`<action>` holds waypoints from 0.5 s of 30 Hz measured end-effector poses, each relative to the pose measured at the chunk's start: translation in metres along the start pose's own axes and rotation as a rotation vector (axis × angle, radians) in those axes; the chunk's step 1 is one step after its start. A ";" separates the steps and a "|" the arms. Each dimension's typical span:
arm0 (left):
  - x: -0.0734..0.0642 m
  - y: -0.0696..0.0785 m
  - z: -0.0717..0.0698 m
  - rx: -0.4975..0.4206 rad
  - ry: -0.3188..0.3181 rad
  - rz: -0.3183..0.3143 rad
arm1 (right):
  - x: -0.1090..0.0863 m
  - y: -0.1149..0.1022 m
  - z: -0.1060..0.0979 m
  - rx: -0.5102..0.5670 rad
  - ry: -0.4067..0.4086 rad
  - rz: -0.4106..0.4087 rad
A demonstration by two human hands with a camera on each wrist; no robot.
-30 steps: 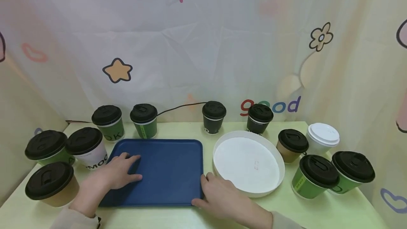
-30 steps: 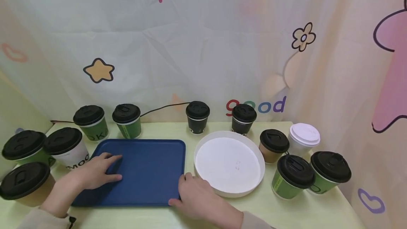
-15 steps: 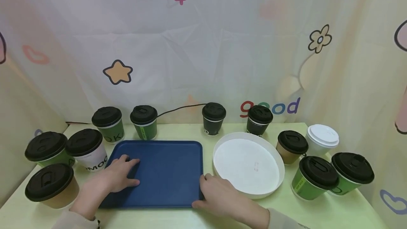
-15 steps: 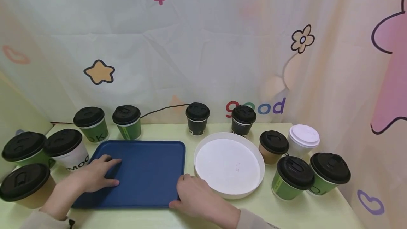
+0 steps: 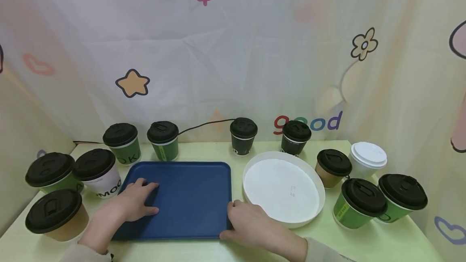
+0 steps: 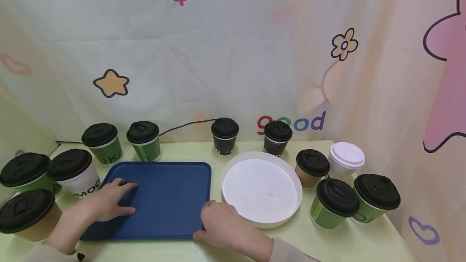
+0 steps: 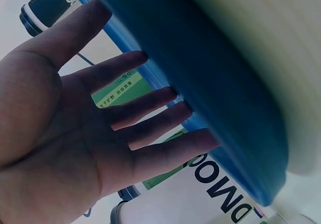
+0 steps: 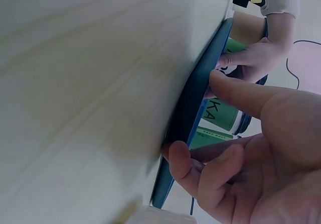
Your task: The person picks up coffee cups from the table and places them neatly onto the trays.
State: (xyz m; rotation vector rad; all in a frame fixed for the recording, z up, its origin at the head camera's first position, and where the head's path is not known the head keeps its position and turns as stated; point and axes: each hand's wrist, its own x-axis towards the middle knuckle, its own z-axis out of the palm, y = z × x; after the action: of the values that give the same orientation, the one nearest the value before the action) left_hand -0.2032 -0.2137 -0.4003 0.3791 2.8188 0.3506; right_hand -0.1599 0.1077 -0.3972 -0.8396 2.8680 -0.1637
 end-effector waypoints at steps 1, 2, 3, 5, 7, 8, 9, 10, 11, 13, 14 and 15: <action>0.000 0.000 0.000 -0.001 -0.001 -0.001 | 0.000 0.000 0.000 0.002 -0.002 -0.001; 0.000 0.001 0.000 -0.002 -0.002 -0.002 | 0.000 0.000 0.000 0.004 -0.004 -0.001; -0.001 0.001 0.000 -0.002 -0.002 -0.001 | 0.000 0.000 -0.001 0.005 -0.003 -0.001; -0.001 0.002 0.000 -0.003 -0.002 -0.003 | 0.000 0.000 -0.001 0.011 -0.002 -0.004; -0.002 0.002 0.000 -0.003 0.000 -0.003 | 0.000 0.000 -0.001 0.013 0.001 -0.006; -0.002 0.002 0.000 -0.003 0.001 -0.003 | 0.000 0.000 -0.001 0.013 0.002 -0.008; -0.002 0.001 0.000 -0.004 0.001 -0.004 | 0.000 0.000 -0.001 0.011 0.004 -0.009; -0.003 0.001 0.000 -0.004 0.001 -0.005 | 0.000 -0.001 -0.001 0.011 0.006 -0.010; -0.003 0.001 0.000 -0.004 -0.001 -0.008 | 0.000 -0.001 -0.002 0.008 0.008 -0.009; -0.002 0.001 0.001 -0.009 -0.004 -0.012 | -0.001 -0.001 -0.002 0.005 0.013 -0.007; -0.002 0.001 0.001 -0.009 -0.005 -0.014 | -0.001 -0.001 -0.002 0.003 0.014 -0.007; -0.002 0.002 0.001 -0.010 -0.005 -0.016 | -0.001 -0.001 -0.003 0.002 0.016 -0.005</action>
State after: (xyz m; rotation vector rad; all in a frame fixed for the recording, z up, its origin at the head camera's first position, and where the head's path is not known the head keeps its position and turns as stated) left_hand -0.2006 -0.2124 -0.4007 0.3543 2.8121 0.3596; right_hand -0.1592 0.1079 -0.3945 -0.8495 2.8803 -0.1742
